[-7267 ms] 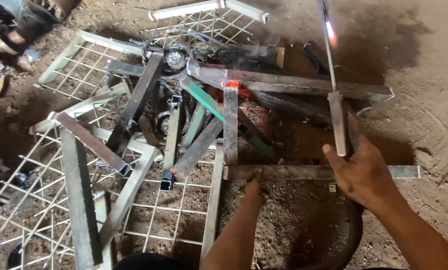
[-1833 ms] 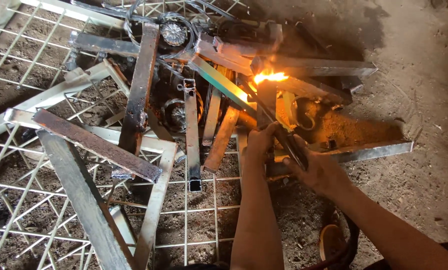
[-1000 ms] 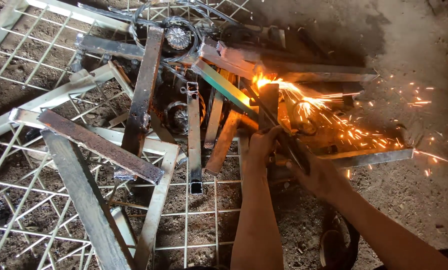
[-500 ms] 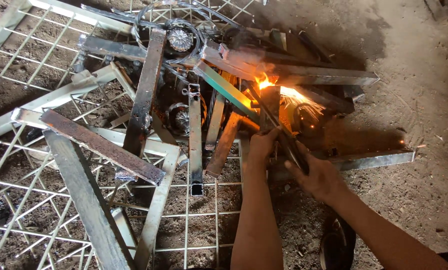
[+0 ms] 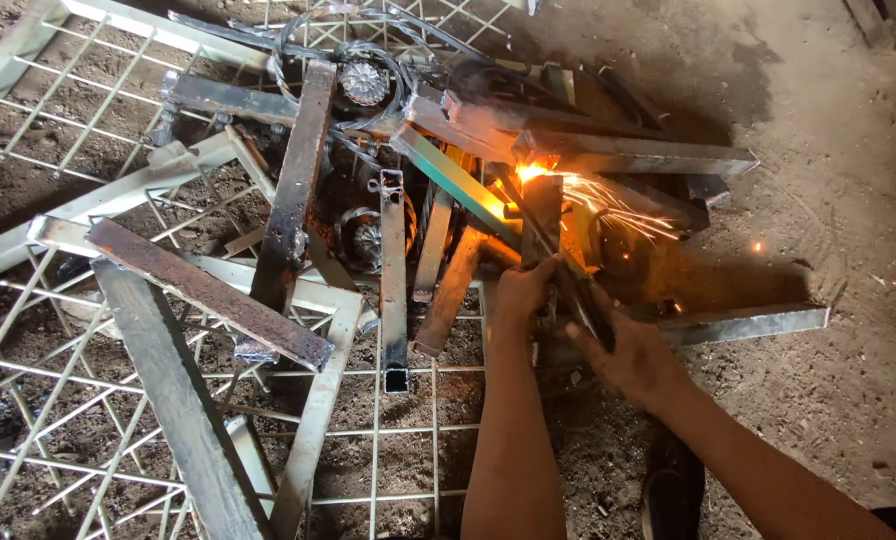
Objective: Cutting and welding metal frames using a gas torch.
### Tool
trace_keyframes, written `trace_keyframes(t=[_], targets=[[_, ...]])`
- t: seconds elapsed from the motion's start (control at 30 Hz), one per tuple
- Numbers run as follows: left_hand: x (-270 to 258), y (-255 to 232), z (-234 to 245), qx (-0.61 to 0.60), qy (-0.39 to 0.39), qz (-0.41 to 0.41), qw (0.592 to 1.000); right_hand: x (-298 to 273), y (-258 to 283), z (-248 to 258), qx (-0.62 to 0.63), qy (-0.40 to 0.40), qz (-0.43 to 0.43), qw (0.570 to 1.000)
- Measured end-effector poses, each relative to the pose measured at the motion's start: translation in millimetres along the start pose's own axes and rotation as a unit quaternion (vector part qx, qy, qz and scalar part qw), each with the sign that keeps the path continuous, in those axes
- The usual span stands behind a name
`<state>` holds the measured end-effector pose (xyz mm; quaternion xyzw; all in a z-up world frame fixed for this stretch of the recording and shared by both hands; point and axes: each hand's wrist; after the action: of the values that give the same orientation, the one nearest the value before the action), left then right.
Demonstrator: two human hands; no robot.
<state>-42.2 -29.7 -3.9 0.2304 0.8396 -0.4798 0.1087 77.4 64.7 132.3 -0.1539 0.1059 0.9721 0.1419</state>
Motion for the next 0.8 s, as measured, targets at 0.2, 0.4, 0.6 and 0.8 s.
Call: trace_keyframes(t=[0.2,0.4,0.6,0.8], targets=[[14.4,10.7,2.4,0.070,-0.006,0.004,0.998,9.7,-5.8,-9.4,-0.001,-0.041,0.045,0.998],[9.6,7.5,3.8,0.018,-0.006,-0.001,1.000,8.3,-1.2,-9.6,-0.009,-0.028,0.012,0.999],[15.8,11.5,4.7,0.058,0.015,-0.026,0.998,8.3,-10.5,-14.7,0.023,-0.060,0.057,0.996],[19.3,15.1,5.9,0.050,0.017,-0.007,0.999,1.7,1.3,-6.6,-0.010,-0.055,0.046,0.997]])
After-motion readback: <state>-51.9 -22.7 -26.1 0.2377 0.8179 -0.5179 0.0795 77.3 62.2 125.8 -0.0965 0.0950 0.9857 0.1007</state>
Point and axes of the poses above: each hand's wrist, its own x-axis towards the middle knuckle, its own z-axis out of the back of the hand, y = z × x, and after that the axes turned 3 degrees about -x, right-handed
